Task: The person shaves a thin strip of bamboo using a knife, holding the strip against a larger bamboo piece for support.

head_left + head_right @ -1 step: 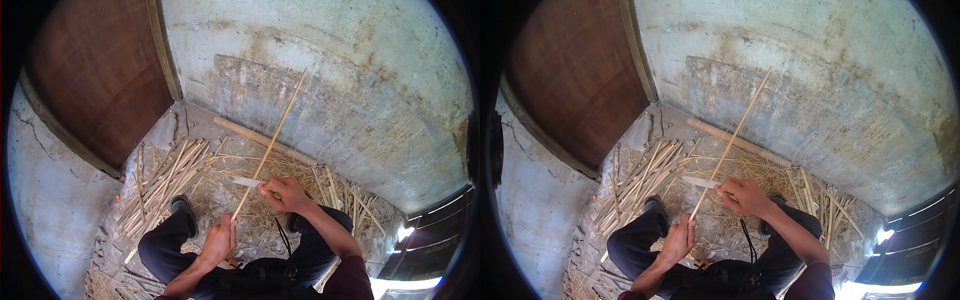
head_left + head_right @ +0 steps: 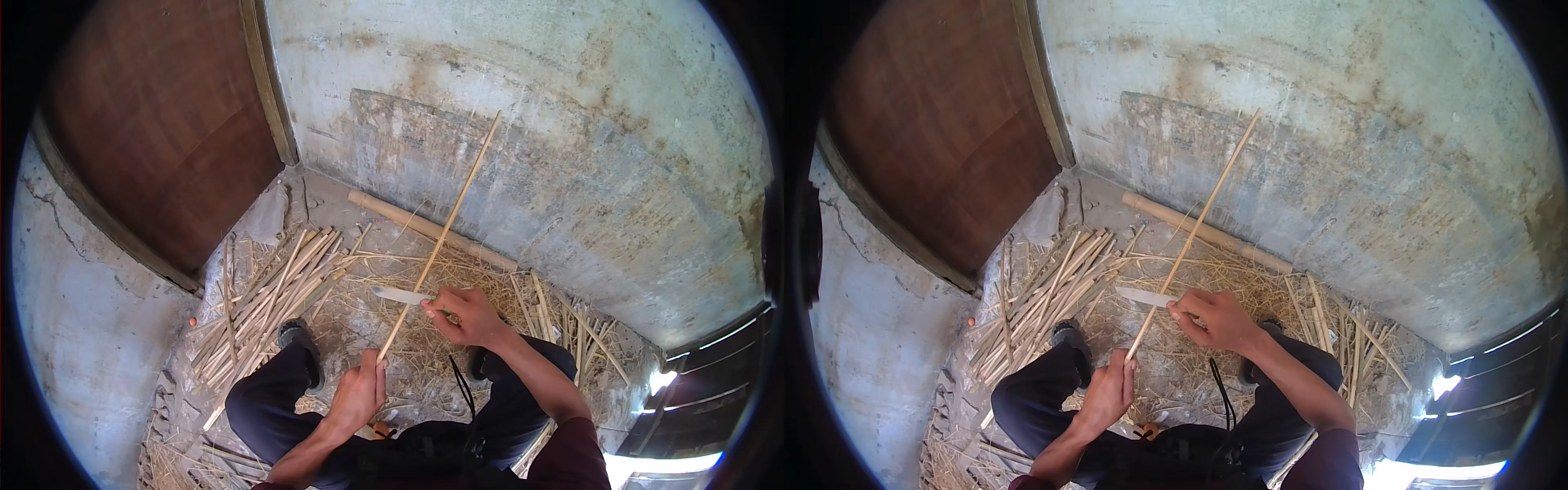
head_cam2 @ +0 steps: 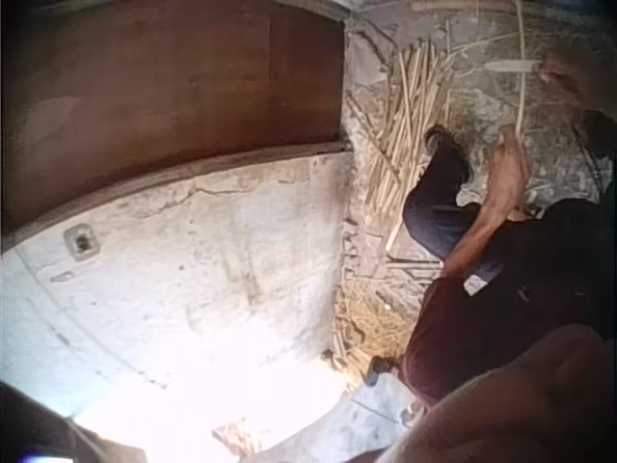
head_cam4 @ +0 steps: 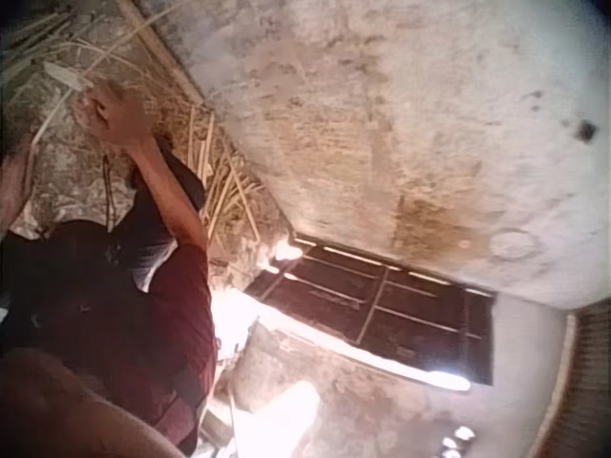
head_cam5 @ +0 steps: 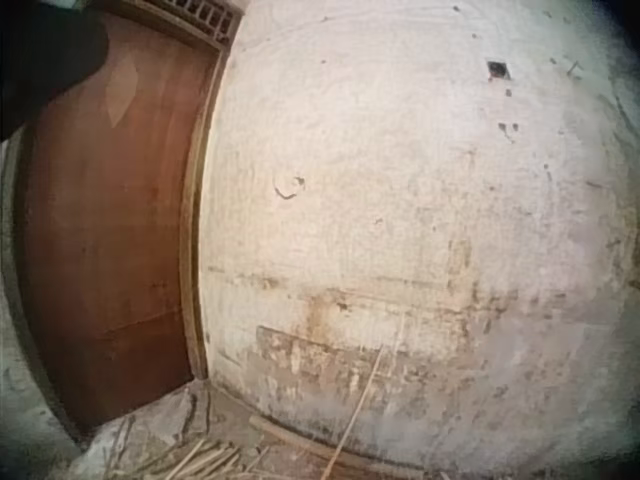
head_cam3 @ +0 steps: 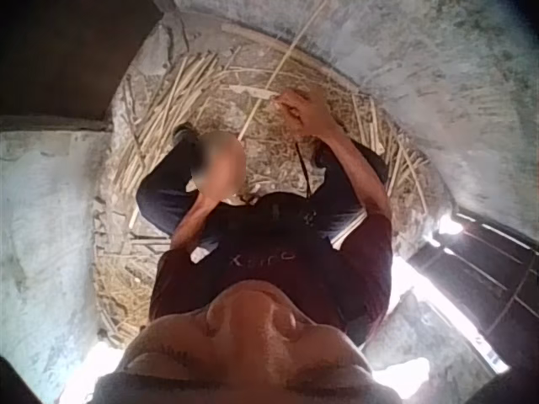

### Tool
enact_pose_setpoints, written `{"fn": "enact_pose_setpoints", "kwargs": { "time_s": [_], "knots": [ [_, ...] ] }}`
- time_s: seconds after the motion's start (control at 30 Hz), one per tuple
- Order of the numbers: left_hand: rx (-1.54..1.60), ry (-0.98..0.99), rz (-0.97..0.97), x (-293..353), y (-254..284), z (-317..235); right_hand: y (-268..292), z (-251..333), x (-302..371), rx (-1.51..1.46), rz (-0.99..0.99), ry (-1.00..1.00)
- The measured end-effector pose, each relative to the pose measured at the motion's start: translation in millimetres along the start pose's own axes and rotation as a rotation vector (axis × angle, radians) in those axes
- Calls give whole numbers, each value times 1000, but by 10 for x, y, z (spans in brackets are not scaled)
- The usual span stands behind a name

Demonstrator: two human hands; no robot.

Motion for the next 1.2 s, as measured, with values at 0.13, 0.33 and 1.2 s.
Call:
{"fn": "enact_pose_setpoints", "kwargs": {
  "time_s": [0.13,0.33,1.2],
  "knots": [
    [0,7,-1,2,31,-28,37,-11,1,56,0,-8],
    [-34,37,5,31,66,-62,155,-211,-3,6,-80,-108],
    [146,92,194,-29,27,-94,152,-474,-47,-420,-328,-555]
  ]
}}
Point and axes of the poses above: each hand's wrist, its own x-axis away from the middle knuckle, its own y-axis out of the back of the hand, z = x × y, the point moved 2 cm from there along -x, towards the middle knuckle, and after that the axes turned 2 degrees about x, right-handed, at the moved point
